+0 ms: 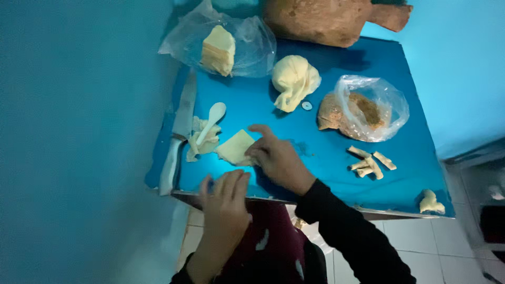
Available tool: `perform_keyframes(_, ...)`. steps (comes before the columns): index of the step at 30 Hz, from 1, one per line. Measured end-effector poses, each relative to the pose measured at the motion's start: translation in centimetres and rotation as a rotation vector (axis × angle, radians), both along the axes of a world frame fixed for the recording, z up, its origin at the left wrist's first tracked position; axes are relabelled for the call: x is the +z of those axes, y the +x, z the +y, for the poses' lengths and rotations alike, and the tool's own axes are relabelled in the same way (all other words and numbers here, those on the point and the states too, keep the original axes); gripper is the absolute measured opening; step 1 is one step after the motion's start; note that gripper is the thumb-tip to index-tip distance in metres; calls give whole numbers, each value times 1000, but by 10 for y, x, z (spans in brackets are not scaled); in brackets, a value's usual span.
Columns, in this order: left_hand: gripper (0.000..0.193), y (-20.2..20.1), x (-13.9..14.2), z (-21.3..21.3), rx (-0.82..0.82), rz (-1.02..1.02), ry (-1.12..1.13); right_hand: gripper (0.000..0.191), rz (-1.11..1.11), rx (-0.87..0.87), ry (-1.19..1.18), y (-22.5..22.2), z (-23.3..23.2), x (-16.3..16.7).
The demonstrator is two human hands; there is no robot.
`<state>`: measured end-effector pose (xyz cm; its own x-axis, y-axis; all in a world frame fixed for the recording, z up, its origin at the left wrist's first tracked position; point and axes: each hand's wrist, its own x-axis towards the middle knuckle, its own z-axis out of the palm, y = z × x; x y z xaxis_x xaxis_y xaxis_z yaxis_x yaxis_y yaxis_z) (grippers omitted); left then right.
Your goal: The person pinches pieces from a mass of dough on a blue metal table, rolls and twists each piece into a stick shape by hand, and dips the shaped pieces into a plastic bag of brown sugar, setting the coated pieces on the table. They occasionally press and flatten a dough sheet and gather finished sticks together.
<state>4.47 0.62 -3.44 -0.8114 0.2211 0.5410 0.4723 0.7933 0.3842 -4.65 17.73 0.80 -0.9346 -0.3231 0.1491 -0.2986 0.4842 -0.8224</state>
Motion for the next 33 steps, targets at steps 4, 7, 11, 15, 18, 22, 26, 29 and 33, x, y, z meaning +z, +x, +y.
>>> perform_keyframes(4,47,-12,-6,9,-22,39,-115,45,-338,-73,-258,-19,14,-9)
perform_keyframes(7,61,-18,-7,12,-29,-52,-107,47,-490,-72,-699,-31,31,-13)
perform_keyframes(11,58,-22,-4,9,-36,-38,-110,45,180,-227,-325,-30,82,18)
perform_keyframes(15,49,-22,-1,7,-13,38,-156,41,173,-404,-293,7,109,39)
perform_keyframes(18,42,-21,-2,13,-24,65,-59,45,393,101,372,43,97,23)
perform_keyframes(22,38,-20,-4,28,-269,66,-21,55,85,-9,261,71,94,6)
perform_keyframes(26,25,-23,-5,41,-321,118,-56,57,22,-72,43,67,108,10)
perform_keyframes(29,20,-19,-5,43,-311,92,-79,59,73,-88,68,63,112,15)
perform_keyframes(33,37,-23,-4,45,-315,43,-46,61,117,-101,202,66,108,14)
